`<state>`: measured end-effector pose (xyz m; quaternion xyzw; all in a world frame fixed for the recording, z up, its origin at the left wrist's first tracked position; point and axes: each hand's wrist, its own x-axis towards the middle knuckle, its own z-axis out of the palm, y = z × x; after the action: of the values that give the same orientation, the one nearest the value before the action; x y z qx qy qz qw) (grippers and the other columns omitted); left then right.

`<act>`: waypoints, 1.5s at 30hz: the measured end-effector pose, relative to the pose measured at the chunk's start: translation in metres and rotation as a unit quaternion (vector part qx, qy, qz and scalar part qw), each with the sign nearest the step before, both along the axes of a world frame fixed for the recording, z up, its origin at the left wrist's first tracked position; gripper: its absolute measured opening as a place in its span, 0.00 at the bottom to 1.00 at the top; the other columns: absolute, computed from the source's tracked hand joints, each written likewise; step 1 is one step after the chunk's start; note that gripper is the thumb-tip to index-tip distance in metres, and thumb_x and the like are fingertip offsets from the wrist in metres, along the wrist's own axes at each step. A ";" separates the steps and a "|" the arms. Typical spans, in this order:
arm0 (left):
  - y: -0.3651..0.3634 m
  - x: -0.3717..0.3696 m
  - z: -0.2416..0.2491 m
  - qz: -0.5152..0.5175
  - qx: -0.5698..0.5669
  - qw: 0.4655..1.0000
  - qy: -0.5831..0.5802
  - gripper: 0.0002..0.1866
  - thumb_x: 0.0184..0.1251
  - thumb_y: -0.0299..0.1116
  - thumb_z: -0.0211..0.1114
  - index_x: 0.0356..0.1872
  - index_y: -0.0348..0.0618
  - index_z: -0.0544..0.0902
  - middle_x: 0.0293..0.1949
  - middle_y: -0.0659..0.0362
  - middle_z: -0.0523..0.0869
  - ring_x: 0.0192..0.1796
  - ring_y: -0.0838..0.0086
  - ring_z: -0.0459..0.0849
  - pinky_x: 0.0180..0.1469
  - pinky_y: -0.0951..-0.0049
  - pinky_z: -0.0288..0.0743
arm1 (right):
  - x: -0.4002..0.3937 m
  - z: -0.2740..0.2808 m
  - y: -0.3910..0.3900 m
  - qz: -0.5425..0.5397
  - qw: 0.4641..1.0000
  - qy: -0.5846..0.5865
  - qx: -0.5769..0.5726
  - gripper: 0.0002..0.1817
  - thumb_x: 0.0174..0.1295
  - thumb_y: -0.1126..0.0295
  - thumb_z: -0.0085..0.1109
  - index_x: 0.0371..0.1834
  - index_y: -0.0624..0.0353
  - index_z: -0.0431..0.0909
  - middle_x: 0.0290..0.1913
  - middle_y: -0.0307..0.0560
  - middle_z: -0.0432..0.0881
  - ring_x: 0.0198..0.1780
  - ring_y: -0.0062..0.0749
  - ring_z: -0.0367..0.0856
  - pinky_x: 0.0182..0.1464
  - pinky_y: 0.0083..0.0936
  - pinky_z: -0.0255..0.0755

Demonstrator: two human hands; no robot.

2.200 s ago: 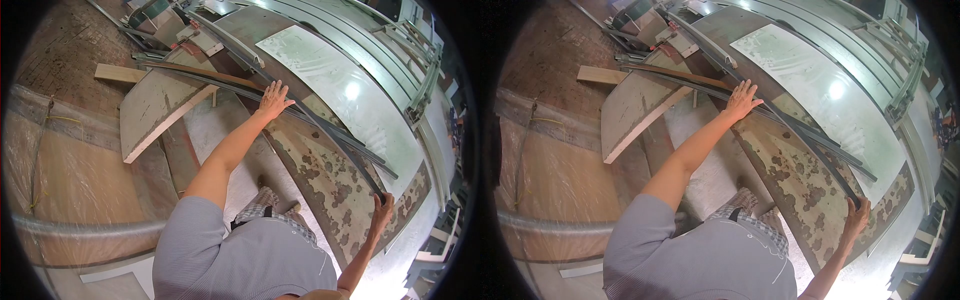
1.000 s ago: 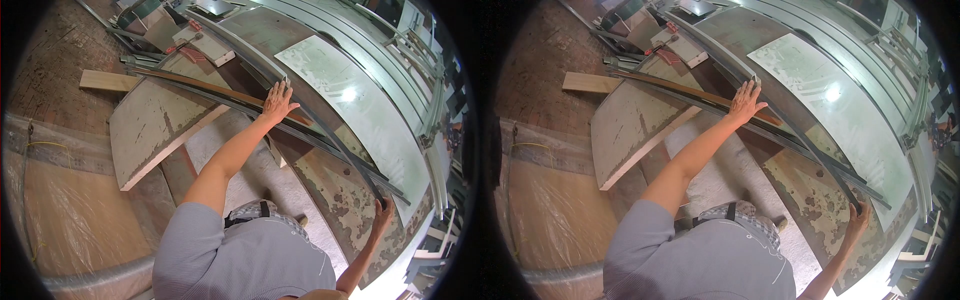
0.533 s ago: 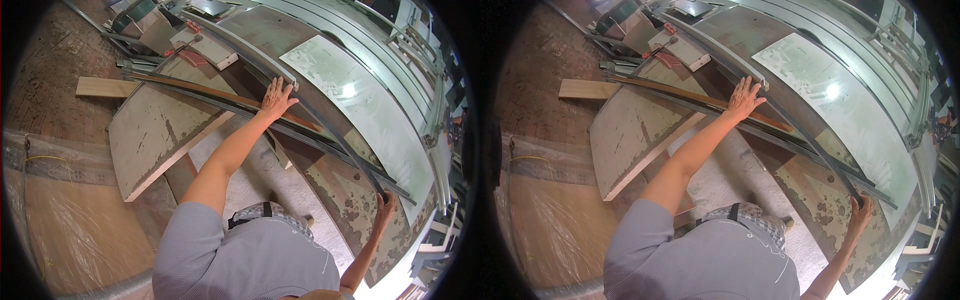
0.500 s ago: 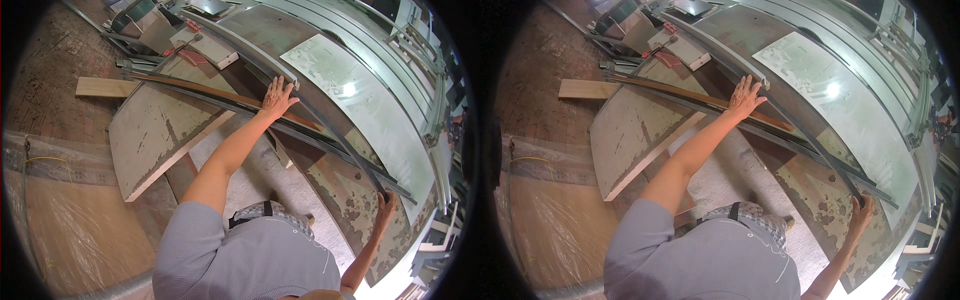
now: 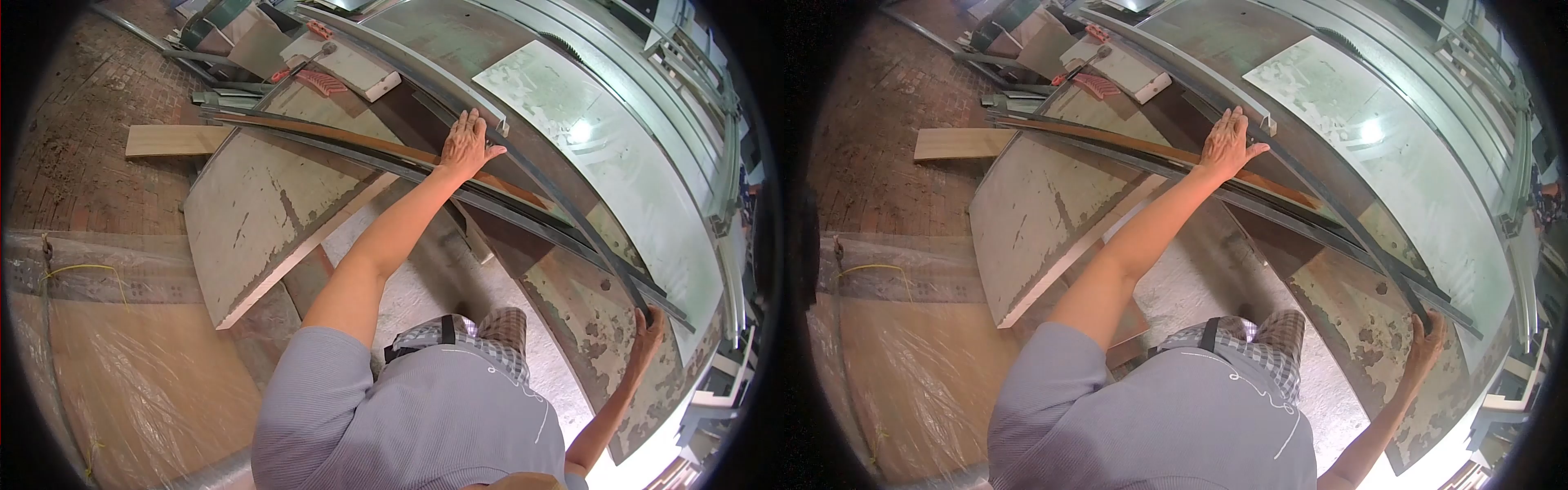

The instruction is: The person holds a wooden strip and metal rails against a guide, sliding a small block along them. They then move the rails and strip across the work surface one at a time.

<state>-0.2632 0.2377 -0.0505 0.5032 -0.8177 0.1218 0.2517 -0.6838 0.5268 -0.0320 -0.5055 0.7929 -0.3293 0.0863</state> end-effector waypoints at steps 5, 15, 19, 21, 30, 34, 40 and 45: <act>-0.006 0.007 0.001 0.010 -0.018 1.000 -0.001 0.38 0.58 0.58 0.57 0.53 0.29 0.63 0.58 0.36 0.68 0.62 0.44 0.65 0.63 0.56 0.61 | 0.013 0.009 0.002 0.009 1.000 0.005 0.015 0.13 0.57 0.65 0.61 0.38 0.61 0.73 0.32 0.45 0.73 0.34 0.30 0.69 0.38 0.25 0.65; -0.025 0.027 0.012 0.022 0.033 0.998 -0.044 0.39 0.59 0.59 0.55 0.55 0.29 0.63 0.59 0.37 0.67 0.63 0.46 0.64 0.64 0.56 0.59 | 0.018 0.021 -0.038 0.029 0.999 -0.033 0.032 0.15 0.53 0.64 0.64 0.38 0.58 0.72 0.37 0.43 0.75 0.39 0.35 0.74 0.41 0.28 0.67; -0.024 0.025 0.010 0.026 0.036 0.998 -0.038 0.40 0.59 0.60 0.54 0.55 0.27 0.64 0.60 0.36 0.67 0.64 0.46 0.63 0.65 0.57 0.58 | 0.017 0.025 -0.039 0.048 0.997 -0.035 0.041 0.14 0.53 0.64 0.64 0.37 0.58 0.72 0.37 0.43 0.75 0.38 0.35 0.74 0.41 0.28 0.67; -0.025 0.026 0.012 0.026 0.040 0.998 -0.037 0.42 0.58 0.62 0.53 0.55 0.26 0.64 0.60 0.36 0.66 0.65 0.47 0.63 0.65 0.58 0.57 | 0.016 0.025 -0.040 0.053 0.996 -0.035 0.056 0.14 0.53 0.64 0.64 0.37 0.58 0.72 0.36 0.44 0.75 0.37 0.35 0.74 0.40 0.28 0.67; -0.024 0.023 0.014 0.042 0.071 0.994 -0.074 0.42 0.61 0.60 0.51 0.60 0.27 0.62 0.64 0.39 0.62 0.67 0.50 0.60 0.67 0.59 0.55 | 0.015 0.028 -0.040 0.049 0.997 -0.023 0.050 0.13 0.53 0.65 0.64 0.37 0.57 0.73 0.36 0.44 0.75 0.38 0.39 0.76 0.40 0.32 0.68; -0.023 0.022 0.014 0.045 0.089 0.993 -0.066 0.42 0.61 0.60 0.51 0.62 0.28 0.61 0.65 0.40 0.60 0.68 0.51 0.57 0.68 0.59 0.53 | 0.016 0.029 -0.037 0.048 0.997 -0.031 0.043 0.14 0.51 0.66 0.65 0.37 0.56 0.73 0.37 0.46 0.75 0.37 0.39 0.76 0.37 0.31 0.69; -0.039 0.040 0.013 0.071 0.122 0.984 -0.110 0.41 0.63 0.59 0.50 0.63 0.30 0.58 0.67 0.42 0.58 0.70 0.54 0.55 0.69 0.59 0.50 | 0.032 0.017 -0.044 0.081 0.997 -0.019 0.006 0.16 0.48 0.63 0.68 0.35 0.58 0.73 0.33 0.44 0.75 0.30 0.37 0.76 0.32 0.30 0.68; -0.052 0.053 0.022 0.079 0.156 0.975 -0.135 0.42 0.63 0.61 0.47 0.64 0.31 0.57 0.67 0.42 0.57 0.70 0.55 0.54 0.70 0.59 0.48 | 0.040 0.015 -0.059 0.090 0.996 -0.016 0.011 0.17 0.48 0.62 0.68 0.35 0.58 0.73 0.33 0.43 0.76 0.30 0.35 0.76 0.32 0.30 0.69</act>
<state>-0.2101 0.1853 -0.0289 0.5778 -0.8109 0.0795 0.0471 -0.6443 0.4677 -0.0165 -0.5685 0.7460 -0.3200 0.1340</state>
